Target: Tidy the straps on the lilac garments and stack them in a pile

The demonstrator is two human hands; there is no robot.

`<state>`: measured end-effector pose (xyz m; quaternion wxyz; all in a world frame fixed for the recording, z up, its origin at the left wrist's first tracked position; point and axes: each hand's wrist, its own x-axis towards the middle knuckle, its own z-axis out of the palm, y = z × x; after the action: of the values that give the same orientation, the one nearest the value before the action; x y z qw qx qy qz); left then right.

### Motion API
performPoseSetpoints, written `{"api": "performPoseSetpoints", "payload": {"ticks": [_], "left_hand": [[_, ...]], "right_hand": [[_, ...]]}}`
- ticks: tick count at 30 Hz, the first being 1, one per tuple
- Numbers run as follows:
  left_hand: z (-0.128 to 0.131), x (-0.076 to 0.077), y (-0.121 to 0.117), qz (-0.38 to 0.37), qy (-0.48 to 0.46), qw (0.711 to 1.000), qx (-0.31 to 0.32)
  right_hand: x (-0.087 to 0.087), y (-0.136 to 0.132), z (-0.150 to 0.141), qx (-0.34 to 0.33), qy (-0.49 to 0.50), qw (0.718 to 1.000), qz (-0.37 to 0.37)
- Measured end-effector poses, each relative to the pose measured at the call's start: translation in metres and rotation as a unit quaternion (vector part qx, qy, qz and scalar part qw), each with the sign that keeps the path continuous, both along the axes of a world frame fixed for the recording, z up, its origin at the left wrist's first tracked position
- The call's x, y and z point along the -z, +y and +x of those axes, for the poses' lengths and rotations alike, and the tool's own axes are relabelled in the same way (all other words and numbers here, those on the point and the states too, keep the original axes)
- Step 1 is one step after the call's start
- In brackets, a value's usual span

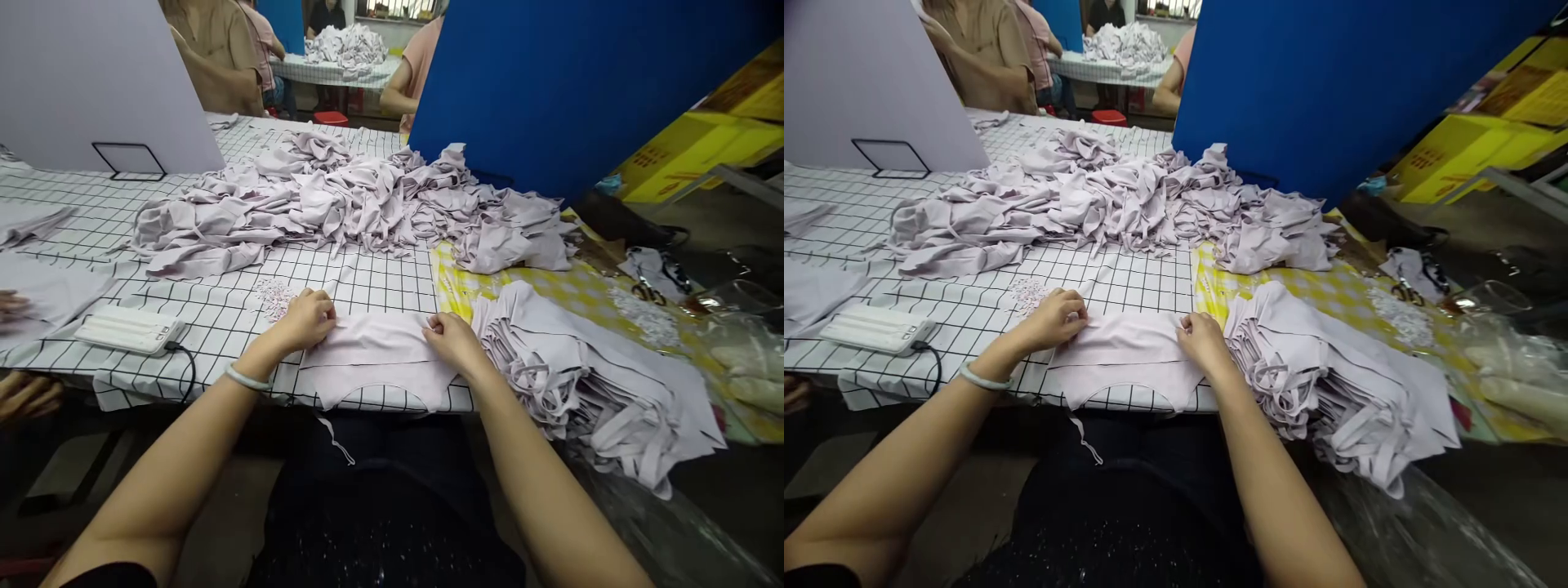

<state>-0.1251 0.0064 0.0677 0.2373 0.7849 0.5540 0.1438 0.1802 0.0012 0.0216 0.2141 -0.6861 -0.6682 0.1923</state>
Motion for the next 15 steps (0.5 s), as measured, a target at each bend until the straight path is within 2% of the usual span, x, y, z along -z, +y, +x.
{"api": "performPoseSetpoints", "payload": {"ticks": [2, 4, 6, 7, 9, 11, 12, 15], "left_hand": [[-0.01, -0.014, -0.001, -0.057, -0.114, 0.99, 0.062], [-0.023, -0.028, -0.005, -0.123, -0.212, 0.965, 0.094], [-0.032, -0.037, -0.007, -0.151, -0.254, 0.951, 0.086], [-0.033, -0.038, -0.007, -0.136, -0.25, 0.956, 0.066], [-0.029, -0.03, -0.011, -0.046, -0.187, 0.981, -0.005], [-0.02, -0.014, -0.024, 0.067, -0.076, 0.993, -0.064], [-0.014, -0.004, -0.033, 0.112, -0.019, 0.991, -0.077], [0.001, 0.022, -0.063, 0.16, 0.078, 0.982, -0.06]], "right_hand": [[0.002, -0.001, 0.001, -0.009, 0.019, 1.0, 0.01], [0.005, -0.006, 0.006, 0.001, 0.092, 0.996, 0.013], [0.007, -0.007, 0.012, 0.026, 0.205, 0.978, 0.011], [0.007, -0.007, 0.014, 0.038, 0.254, 0.966, 0.014], [0.008, -0.005, 0.017, 0.047, 0.295, 0.954, 0.028], [0.009, -0.007, 0.018, 0.044, 0.27, 0.96, 0.05], [0.009, -0.011, 0.019, 0.042, 0.24, 0.968, 0.063], [0.011, -0.033, 0.018, -0.001, 0.105, 0.99, 0.099]]}}
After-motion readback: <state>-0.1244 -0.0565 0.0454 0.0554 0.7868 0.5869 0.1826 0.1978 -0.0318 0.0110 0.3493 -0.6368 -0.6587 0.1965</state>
